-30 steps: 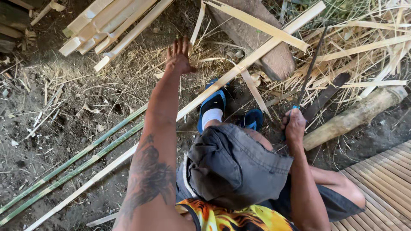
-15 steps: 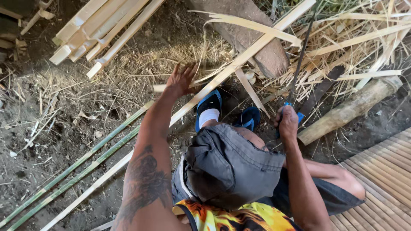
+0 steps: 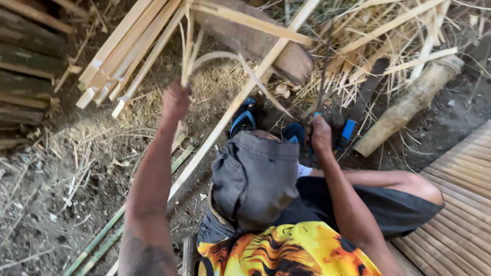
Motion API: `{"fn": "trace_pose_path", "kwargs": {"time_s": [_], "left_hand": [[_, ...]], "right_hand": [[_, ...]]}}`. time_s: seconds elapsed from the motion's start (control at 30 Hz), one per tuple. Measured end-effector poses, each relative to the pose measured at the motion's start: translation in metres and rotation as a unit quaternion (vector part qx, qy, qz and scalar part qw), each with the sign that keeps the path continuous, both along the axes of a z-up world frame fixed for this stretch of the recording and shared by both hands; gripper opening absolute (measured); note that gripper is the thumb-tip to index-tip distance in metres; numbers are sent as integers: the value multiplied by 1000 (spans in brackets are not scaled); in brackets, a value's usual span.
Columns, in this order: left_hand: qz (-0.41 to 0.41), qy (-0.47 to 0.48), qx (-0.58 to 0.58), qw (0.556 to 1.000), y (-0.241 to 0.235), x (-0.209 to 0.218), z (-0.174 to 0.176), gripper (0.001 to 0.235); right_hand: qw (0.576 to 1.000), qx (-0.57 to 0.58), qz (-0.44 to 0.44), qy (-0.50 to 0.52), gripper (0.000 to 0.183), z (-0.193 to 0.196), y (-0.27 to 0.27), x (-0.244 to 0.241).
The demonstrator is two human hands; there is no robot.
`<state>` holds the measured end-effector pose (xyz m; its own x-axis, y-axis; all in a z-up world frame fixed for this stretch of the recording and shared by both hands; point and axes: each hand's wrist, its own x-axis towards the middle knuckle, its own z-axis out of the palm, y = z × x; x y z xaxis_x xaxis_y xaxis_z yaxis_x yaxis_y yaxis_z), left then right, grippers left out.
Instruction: The person sits on the ground and uses a machete to shave thin strips from bamboo poles. They repeatedly strike the bamboo against a wooden block to remove the outer layer and create flat strips.
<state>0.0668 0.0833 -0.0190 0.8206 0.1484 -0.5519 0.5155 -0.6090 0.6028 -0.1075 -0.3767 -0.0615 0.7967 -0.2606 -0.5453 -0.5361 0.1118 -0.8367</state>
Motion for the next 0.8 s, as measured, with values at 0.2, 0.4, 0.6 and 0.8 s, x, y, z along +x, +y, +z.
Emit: {"fn": "trace_pose_path", "kwargs": {"time_s": [0.2, 0.4, 0.6, 0.8], "left_hand": [[-223, -327, -7, 918, -93, 118, 142, 45], [-355, -280, -95, 887, -330, 134, 263, 43], [-580, -235, -28, 779, -401, 89, 276, 41], [-650, -185, 15, 737, -442, 84, 284, 41]], "right_hand": [[999, 5, -2, -36, 44, -7, 1, -17], [997, 40, -49, -41, 44, 9, -9, -18], [995, 39, -88, -15, 44, 22, -9, -19], [999, -33, -15, -15, 40, 12, -1, -19]]}}
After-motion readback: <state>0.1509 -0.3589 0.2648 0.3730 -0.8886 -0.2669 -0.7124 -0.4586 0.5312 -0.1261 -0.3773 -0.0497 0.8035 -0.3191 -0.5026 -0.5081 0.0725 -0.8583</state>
